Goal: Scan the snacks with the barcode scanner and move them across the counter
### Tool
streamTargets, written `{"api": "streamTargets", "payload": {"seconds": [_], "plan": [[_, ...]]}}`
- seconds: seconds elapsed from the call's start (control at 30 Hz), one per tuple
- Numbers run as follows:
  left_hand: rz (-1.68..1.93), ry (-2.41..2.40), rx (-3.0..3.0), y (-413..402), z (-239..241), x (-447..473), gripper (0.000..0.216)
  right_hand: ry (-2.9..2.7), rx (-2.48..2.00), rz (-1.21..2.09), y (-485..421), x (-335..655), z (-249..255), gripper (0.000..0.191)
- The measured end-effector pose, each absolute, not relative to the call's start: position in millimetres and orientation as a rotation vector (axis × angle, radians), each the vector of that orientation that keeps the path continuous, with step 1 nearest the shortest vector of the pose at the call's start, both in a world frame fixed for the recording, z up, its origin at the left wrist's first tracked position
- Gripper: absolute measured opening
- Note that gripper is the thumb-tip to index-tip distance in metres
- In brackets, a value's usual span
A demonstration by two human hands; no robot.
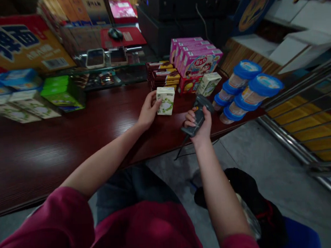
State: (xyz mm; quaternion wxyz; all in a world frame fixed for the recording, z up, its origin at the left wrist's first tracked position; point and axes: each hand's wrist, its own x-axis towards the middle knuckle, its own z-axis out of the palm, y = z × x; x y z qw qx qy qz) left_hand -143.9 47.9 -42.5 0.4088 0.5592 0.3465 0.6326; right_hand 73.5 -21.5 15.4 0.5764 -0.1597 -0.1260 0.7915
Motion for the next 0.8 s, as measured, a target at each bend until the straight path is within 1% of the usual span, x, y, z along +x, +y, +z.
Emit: {"api": "streamTargets", "payload": {"seconds": [0.1, 0.2, 0.37, 0.47, 0.53, 0.8], "plan": [[1.567, 0.929, 1.256, 3.4, -31.9, -216.9, 0.047, -0.421, -0.47, 1.943, -25.8, 60.2, 24.6, 0.013], [1.535, 0.997, 1.059, -35.3, -21.8, -284.0, 0.047, -0.562, -0.531, 2.056, -32.3, 24.1, 29.4, 0.021], [1.687, 1.152, 1.006, -66.4, -14.0, -364.1, 0.049, -0.804, -0.526, 2.308, -53.4, -68.7, 25.9, 0.029], [1.794, 1.214, 1.042, -65.5, -13.5, -386.6, 0.05, -0.893, -0.518, 2.42, -68.6, -110.2, 22.9, 0.031], [1.837, 1.228, 1.046, -60.0, -14.8, -392.5, 0.051, -0.925, -0.527, 2.432, -76.5, -124.1, 22.4, 0.03], [1.797, 1.209, 0.94, -51.8, -19.2, -392.3, 0.05, -0.85, -0.567, 2.43, -81.7, -125.3, 22.8, 0.03]]}}
